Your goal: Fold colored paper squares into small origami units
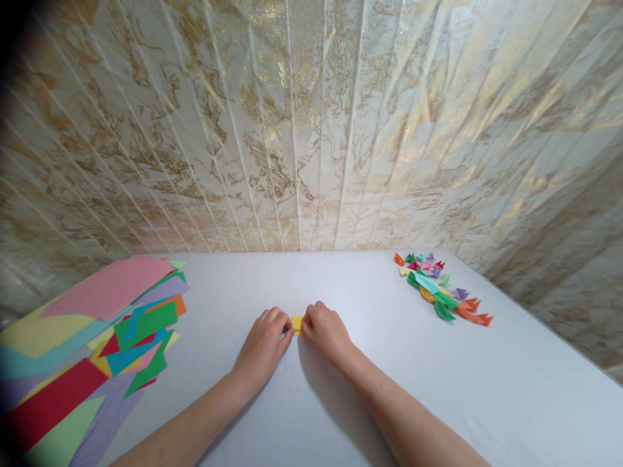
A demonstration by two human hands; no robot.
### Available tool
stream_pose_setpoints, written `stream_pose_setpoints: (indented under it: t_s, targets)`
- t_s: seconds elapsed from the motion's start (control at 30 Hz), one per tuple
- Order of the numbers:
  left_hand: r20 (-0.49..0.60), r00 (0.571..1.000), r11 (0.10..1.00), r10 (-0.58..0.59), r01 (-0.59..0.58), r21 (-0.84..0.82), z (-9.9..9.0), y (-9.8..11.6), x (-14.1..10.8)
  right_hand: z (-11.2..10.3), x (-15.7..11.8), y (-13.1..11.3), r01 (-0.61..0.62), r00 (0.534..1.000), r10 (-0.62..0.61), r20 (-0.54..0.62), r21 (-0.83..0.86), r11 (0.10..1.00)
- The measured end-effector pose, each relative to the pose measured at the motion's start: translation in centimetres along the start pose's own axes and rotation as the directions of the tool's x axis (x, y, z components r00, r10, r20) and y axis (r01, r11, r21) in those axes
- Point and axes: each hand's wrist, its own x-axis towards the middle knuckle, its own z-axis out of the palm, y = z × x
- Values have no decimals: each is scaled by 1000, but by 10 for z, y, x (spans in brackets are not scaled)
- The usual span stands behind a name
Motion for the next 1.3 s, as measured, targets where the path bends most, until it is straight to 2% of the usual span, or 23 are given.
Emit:
stream_pose_setpoints:
  t_s: [0.53,0.7,0.77,0.87,0.97,1.17,1.3]
  targets:
    - [-1,996,994,-89,89,57,4,4,2,7,3,-2,-35,999,34,-26,-57,998]
    - [27,995,991,-93,90,95,0,5,-1,8,2,-2,-39,999,37,-29,-96,995]
    - [39,996,988,-80,74,135,-3,7,-5,7,2,-3,-38,999,35,-31,-102,994]
    - [44,999,982,2,-10,190,-5,11,-12,5,2,-5,-41,999,38,-30,-111,993]
    - [106,992,970,72,-94,224,-3,17,-18,3,0,-7,-44,999,42,-19,-108,993]
    - [210,977,939,20,-91,331,-2,25,-27,4,0,-5,-42,999,40,-18,-86,995]
    - [243,969,901,32,-133,413,-6,28,-29,6,1,-2,-36,999,34,-26,-93,995]
